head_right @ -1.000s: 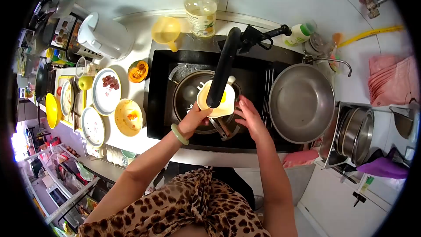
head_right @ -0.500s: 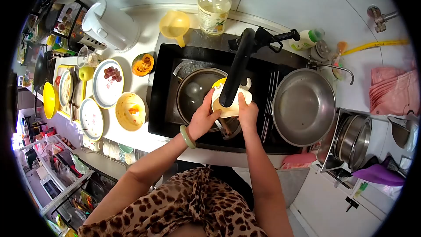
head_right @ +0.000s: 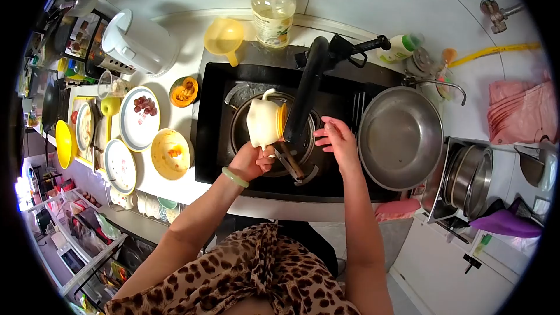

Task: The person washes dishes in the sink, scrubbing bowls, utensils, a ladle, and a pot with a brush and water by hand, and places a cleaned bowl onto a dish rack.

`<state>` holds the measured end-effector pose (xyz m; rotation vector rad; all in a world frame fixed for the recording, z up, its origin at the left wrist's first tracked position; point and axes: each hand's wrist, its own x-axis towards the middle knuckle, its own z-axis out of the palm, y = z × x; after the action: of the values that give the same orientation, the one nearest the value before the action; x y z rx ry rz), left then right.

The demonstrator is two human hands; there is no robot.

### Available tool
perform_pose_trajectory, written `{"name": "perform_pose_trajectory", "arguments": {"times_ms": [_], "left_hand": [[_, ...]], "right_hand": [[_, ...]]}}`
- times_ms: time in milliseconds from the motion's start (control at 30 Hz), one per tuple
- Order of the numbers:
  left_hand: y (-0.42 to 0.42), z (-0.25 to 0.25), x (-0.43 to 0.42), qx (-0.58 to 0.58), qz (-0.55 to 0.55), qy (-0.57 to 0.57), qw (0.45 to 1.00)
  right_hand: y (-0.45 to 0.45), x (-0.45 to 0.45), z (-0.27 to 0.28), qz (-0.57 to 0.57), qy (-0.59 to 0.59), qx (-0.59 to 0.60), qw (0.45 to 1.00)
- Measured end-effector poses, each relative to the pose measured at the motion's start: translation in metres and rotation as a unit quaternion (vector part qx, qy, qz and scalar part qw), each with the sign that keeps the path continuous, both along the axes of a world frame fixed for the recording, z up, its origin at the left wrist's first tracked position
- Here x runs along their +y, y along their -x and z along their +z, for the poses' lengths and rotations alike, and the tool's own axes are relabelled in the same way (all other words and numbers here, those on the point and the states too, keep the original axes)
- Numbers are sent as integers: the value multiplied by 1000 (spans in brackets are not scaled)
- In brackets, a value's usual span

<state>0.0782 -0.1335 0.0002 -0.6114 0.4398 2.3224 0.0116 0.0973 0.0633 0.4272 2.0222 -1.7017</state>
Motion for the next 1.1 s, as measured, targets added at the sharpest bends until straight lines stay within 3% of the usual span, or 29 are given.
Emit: {"name": "perform_pose_trajectory", "arguments": {"times_ms": [167, 200, 267, 333, 367, 467, 633, 733, 833, 967, 1100], "left_hand": [[-3, -6, -1, 14, 9, -54, 998], [-3, -9, -2, 17, 3, -62, 998], [-3, -12, -1, 19, 8, -85, 996], [-4, -15, 0, 17, 13, -100, 995], [-4, -15, -1, 16, 15, -105, 994], [-5, -18, -7, 15, 18, -93, 995], [-4, -22, -27, -21, 62, -3, 998], [-1, -21, -42, -28, 86, 77, 993], [-2, -29, -52, -39, 75, 103, 991], [-6, -44, -42, -62, 59, 45, 995], [1, -44, -9, -80, 30, -1, 996]], "right_hand": [[-17, 15, -50, 57, -43, -29, 997], [-27, 9, -60, 87, -65, -1, 994], [-49, -6, -93, 193, -174, 177, 949], [-58, -31, -104, 303, -311, 113, 894], [-65, -40, -111, 317, -357, 155, 865], [-66, -54, -141, 365, -395, 125, 834], [-53, -60, -129, 396, -417, 73, 815], [-41, -54, -99, 353, -383, 6, 854], [-51, -23, -104, 302, -319, 69, 896], [-74, 9, -42, 161, -131, 24, 978], [-95, 3, 24, 49, 99, -36, 993]]}}
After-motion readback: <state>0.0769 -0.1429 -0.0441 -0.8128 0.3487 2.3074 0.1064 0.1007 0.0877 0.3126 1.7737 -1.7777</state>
